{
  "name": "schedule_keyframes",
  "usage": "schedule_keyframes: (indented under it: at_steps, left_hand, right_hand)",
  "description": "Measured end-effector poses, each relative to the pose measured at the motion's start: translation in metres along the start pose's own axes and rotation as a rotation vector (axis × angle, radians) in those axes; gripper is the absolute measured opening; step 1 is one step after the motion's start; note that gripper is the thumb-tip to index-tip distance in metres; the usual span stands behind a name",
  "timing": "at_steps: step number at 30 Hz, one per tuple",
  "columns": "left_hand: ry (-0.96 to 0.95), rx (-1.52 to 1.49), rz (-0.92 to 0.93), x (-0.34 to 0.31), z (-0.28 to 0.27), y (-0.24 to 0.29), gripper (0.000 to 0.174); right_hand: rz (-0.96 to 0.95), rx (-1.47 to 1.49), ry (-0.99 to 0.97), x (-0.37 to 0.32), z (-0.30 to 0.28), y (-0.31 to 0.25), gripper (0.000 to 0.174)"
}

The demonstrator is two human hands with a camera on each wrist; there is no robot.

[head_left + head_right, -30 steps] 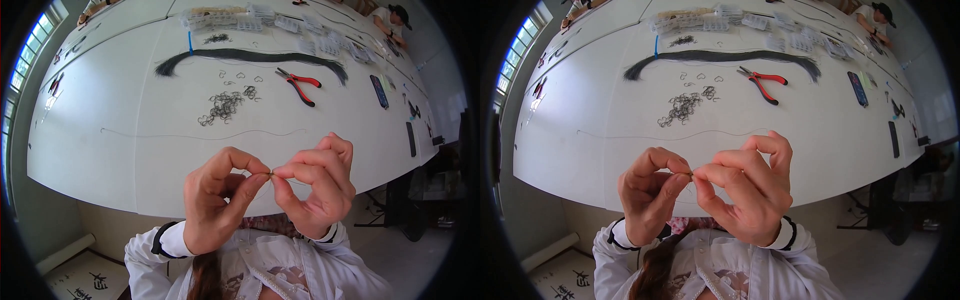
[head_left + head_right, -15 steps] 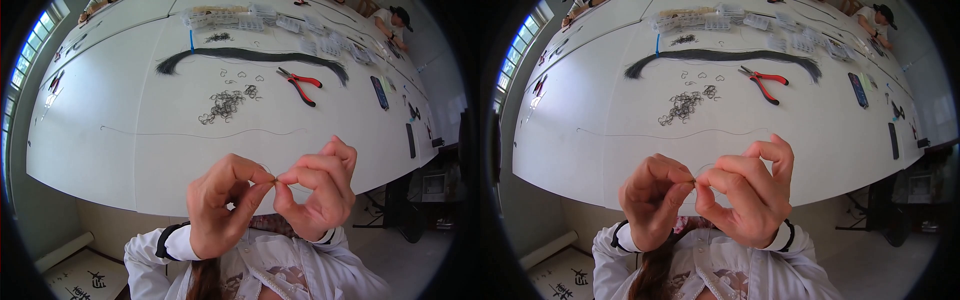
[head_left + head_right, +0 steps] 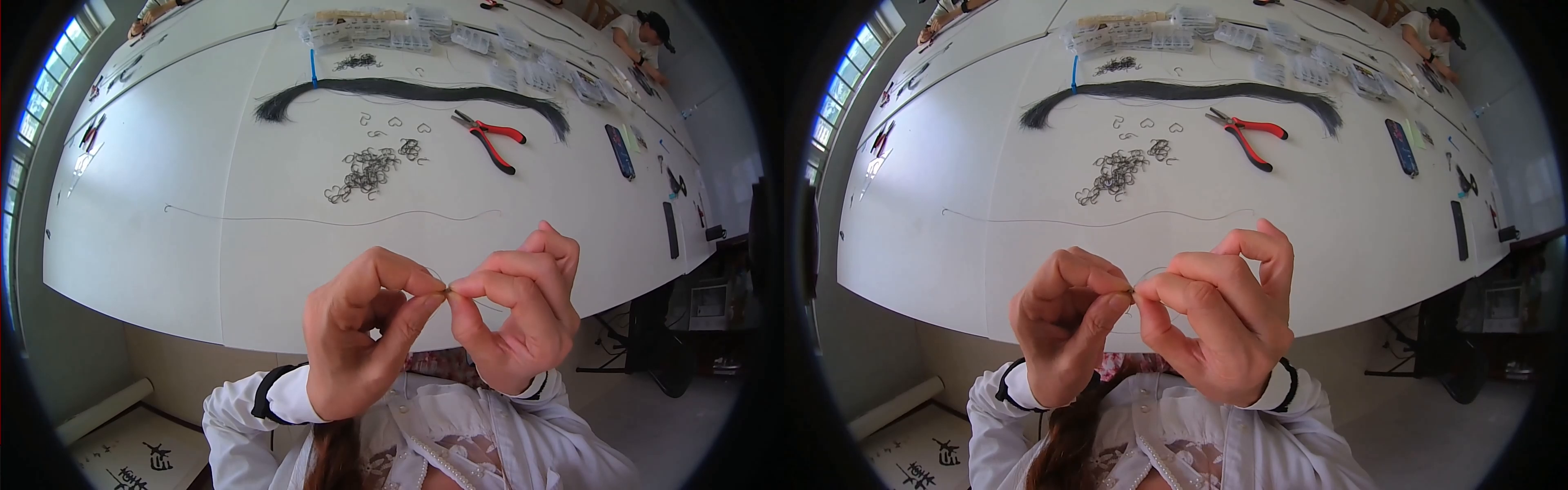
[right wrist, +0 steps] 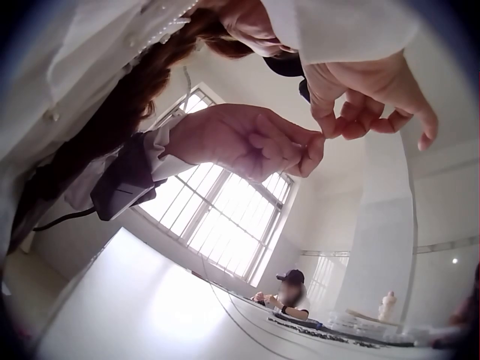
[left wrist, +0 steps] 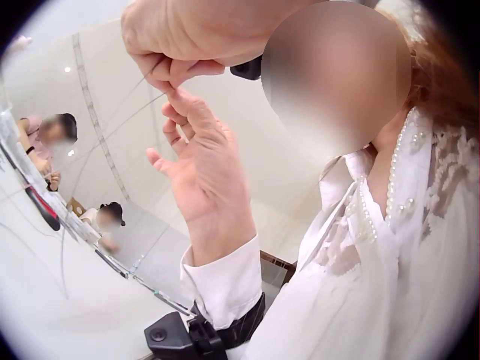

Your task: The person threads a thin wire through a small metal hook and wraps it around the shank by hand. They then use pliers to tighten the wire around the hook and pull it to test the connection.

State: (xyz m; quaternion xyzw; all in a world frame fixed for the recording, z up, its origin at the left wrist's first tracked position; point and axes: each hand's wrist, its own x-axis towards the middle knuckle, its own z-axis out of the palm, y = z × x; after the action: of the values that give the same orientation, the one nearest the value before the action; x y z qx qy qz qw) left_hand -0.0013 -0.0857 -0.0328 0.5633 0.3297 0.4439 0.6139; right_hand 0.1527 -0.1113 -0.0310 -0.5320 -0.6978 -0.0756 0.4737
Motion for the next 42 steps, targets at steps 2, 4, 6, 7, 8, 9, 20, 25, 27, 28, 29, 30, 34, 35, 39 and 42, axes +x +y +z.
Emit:
schedule_keyframes:
  at_steps: [2, 4, 6, 7, 8, 9, 20, 25, 27, 28, 29, 30, 34, 35, 39, 42]
  left_hand:
    - [-0.034, 0.099, 0.090, 0.000, -0.001, 0.001, 0.010]
    - [-0.029, 0.130, 0.082, -0.001, 0.000, 0.004, 0.010]
    - [-0.025, 0.161, 0.075, -0.002, 0.000, 0.004, 0.011]
    - [-0.017, 0.164, 0.101, -0.002, 0.000, 0.003, 0.011]
    - [-0.010, 0.167, 0.128, -0.002, 0.000, 0.001, 0.011]
    - [-0.011, 0.167, 0.128, -0.001, 0.001, -0.002, 0.011]
    - [0.026, -0.047, 0.075, 0.003, -0.001, -0.006, 0.008]
    - [0.047, -0.117, 0.098, 0.004, 0.003, -0.006, 0.006]
    - [0.047, -0.165, 0.074, 0.003, 0.003, -0.005, 0.006]
    - [0.061, -0.156, 0.076, 0.003, 0.004, -0.004, 0.006]
    - [0.074, -0.147, 0.077, 0.003, 0.004, -0.004, 0.007]
    - [0.075, -0.147, 0.077, 0.003, 0.003, -0.006, 0.007]
    - [0.104, -0.072, 0.137, 0.003, 0.001, -0.012, 0.007]
    - [0.120, -0.056, 0.144, 0.003, 0.001, -0.012, 0.007]
    - [0.176, 0.019, 0.136, 0.003, 0.002, -0.012, 0.009]
    - [0.222, 0.189, 0.220, 0.003, 0.001, -0.011, 0.011]
  right_hand:
    - [0.001, 0.002, 0.002, 0.000, -0.001, -0.001, 0.019]
    - [0.006, 0.014, -0.007, 0.001, -0.001, -0.001, 0.019]
    - [0.002, 0.012, -0.009, 0.001, -0.001, -0.002, 0.019]
    - [-0.002, 0.009, -0.011, 0.001, -0.001, -0.002, 0.019]
    - [-0.002, 0.010, -0.011, 0.001, -0.001, -0.002, 0.019]
    - [0.004, 0.010, -0.016, 0.001, -0.001, -0.002, 0.019]
    - [0.505, 0.914, -0.213, -0.007, 0.008, 0.010, 0.045]
    - [0.846, 1.377, -0.441, -0.015, 0.008, 0.008, 0.026]
    - [0.885, 1.417, -0.489, -0.016, 0.009, 0.006, 0.018]
    - [0.852, 1.273, -0.426, -0.016, 0.010, 0.002, 0.010]
    - [0.817, 1.129, -0.362, -0.016, 0.012, 0.000, 0.003]
    - [0.817, 1.129, -0.363, -0.016, 0.013, -0.001, 0.003]
    - [0.270, 0.464, -0.187, -0.013, 0.015, -0.005, 0.006]
    - [0.181, 0.329, -0.141, -0.011, 0.014, -0.006, 0.009]
    - [-0.030, -0.014, -0.073, -0.016, 0.015, -0.009, 0.017]
    - [-0.188, -0.149, -0.036, -0.015, 0.014, -0.005, 0.023]
